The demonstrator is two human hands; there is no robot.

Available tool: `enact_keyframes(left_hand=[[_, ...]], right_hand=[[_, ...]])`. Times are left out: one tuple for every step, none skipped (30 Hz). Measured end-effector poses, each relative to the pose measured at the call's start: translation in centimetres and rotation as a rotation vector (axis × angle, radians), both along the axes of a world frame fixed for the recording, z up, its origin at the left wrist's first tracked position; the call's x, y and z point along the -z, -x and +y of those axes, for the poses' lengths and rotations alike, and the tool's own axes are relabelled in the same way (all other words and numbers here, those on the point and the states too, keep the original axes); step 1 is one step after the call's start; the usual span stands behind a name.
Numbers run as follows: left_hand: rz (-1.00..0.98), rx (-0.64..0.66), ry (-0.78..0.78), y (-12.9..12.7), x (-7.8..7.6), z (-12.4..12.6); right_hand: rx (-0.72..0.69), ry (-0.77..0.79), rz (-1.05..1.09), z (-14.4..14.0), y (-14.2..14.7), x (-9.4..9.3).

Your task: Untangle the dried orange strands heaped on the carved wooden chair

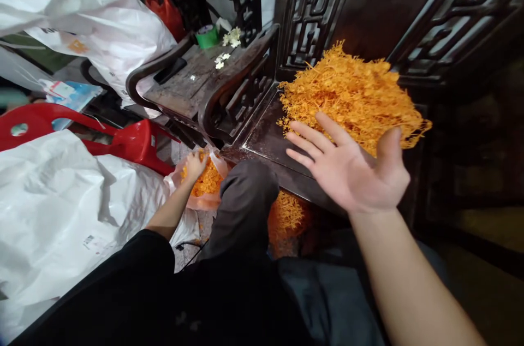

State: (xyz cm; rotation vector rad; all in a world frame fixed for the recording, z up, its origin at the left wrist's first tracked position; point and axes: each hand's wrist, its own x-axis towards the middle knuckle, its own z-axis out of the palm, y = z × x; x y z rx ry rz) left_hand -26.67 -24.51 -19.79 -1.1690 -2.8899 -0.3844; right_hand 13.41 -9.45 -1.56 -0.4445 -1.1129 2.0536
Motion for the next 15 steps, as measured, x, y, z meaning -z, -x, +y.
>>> enact_keyframes(left_hand=[[-0.024,0.014,0.056,-0.1,1.6,0.0],[-0.044,0.033,0.106,-0.1,2.8,-0.1],[-0.059,0.056,0.151,-0.2,3.8,-0.1],[-0.072,0.083,0.193,-0.1,4.6,-0.1],[-0.083,0.113,0.232,-0.1,5.2,-0.1],[-0.093,0.143,0.269,0.0,5.7,-0.2],[-0.103,0.170,0.306,0.0,6.1,-0.4],[-0.111,0.192,0.343,0.1,6.4,-0.7],[-0.121,0.206,0.381,0.1,6.7,-1.1],[-0.131,0.213,0.421,0.1,7.0,-1.7],[-0.144,0.212,0.464,0.1,7.2,-2.2],[-0.159,0.202,0.508,0.2,7.3,-2.8],[-0.175,0.185,0.552,0.3,7.3,-3.2],[-0.190,0.164,0.593,0.4,7.3,-3.6],[-0.203,0.140,0.629,0.6,7.1,-3.8]], right_hand=[[-0.003,0.002,-0.007,0.2,0.0,0.3],[-0.001,0.006,-0.010,0.4,0.1,0.6],[0.004,0.010,-0.007,0.6,0.1,0.9],[0.013,0.015,-0.003,0.8,0.2,1.2],[0.023,0.021,0.003,1.0,0.2,1.4],[0.032,0.026,0.005,1.2,0.3,1.5],[0.040,0.032,0.005,1.3,0.3,1.7],[0.046,0.037,0.000,1.5,0.4,1.8],[0.048,0.038,-0.009,1.6,0.4,1.9],[0.049,0.038,-0.018,1.7,0.5,2.0],[0.048,0.036,-0.027,1.9,0.6,2.0],[0.046,0.032,-0.035,1.9,0.7,2.1],[0.040,0.027,-0.040,2.0,0.8,2.1],[0.033,0.022,-0.043,2.0,0.9,2.2],[0.025,0.019,-0.043,2.1,1.0,2.2]])
